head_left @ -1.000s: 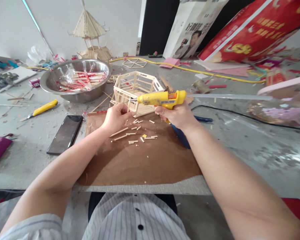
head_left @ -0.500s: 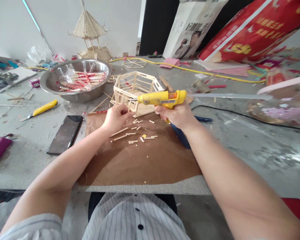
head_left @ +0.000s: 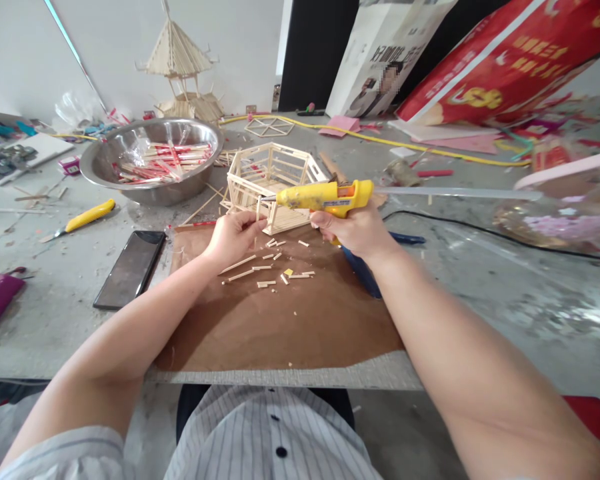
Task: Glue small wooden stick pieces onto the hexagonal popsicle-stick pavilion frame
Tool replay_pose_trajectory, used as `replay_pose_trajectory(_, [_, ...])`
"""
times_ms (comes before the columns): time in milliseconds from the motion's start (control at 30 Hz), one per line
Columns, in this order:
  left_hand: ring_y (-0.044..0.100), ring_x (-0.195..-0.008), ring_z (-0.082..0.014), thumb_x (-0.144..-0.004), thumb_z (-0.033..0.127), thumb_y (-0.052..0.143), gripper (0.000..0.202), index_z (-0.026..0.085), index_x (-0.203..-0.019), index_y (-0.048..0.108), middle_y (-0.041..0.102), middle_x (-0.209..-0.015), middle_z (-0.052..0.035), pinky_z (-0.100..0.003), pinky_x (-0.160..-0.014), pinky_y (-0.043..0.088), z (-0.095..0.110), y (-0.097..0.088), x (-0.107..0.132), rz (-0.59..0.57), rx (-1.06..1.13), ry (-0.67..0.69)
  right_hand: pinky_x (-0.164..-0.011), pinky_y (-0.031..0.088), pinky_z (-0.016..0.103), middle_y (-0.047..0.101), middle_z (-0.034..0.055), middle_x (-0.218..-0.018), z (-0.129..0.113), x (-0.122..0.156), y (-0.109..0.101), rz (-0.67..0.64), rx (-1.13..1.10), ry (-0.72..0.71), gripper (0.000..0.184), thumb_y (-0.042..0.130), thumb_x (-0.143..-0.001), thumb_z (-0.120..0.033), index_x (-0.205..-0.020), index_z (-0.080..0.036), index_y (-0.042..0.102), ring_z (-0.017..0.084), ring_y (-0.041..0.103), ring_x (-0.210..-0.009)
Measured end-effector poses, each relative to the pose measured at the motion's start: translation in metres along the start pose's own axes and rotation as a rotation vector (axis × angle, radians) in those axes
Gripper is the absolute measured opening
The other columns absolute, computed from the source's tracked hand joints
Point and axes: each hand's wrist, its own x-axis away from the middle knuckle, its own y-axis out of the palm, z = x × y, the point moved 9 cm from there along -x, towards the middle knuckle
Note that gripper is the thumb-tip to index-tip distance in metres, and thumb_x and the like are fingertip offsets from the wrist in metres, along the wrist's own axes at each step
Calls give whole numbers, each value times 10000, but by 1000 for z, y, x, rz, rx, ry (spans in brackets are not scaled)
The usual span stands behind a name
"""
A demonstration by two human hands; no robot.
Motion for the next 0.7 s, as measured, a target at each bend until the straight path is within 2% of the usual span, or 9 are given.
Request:
replay_pose_trajectory(200, [447,-408,-57,-811,325,486,245,147,-709,620,481,-423,49,-172,-470,351,1,4,2,-42,21,-25,-362,347,262,458,-38,-447,0,1,0,13,-83,8,372,700,-603,-522,-615,-197,519,84,396,-348])
replay_pose_trajectory(367, [465,-412,-62,-833,323,456,246,142,-818,621,499,-453,39,-180,-468,368,-2,11,2,-95,99,-21,-369,350,257,451,-42,-427,-4,1,0,16,-52,-5,384,680,-613,-544,-594,-200,512,83,402,-345])
replay_pose_trajectory(500, [469,-417,-66,-835,354,463,262,144,-791,612,510,-459,29,-186,-457,373,-4,15,2,-139,167,-28,-365,352,256,440,-46,-413,-3,0,-2,34,-41,-6,387,679,-614,-545,-577,-204,501,83,400,-338])
replay_pose_trajectory(567, [473,-435,-67,-820,376,492,282,148,-694,600,508,-464,23,-190,-467,382,-2,11,1,-104,196,-18,-358,350,257,448,-44,-425,-1,0,-3,44,-66,-1,382,686,-609,-539,-590,-203,505,85,401,-338])
replay_pose_trajectory(700, [441,-472,-54,-748,416,591,376,151,-491,522,471,-492,21,-185,-458,359,0,-15,-4,125,242,8,-356,349,264,456,-42,-451,0,-1,-3,46,-89,-2,374,678,-617,-543,-623,-207,513,88,398,-344])
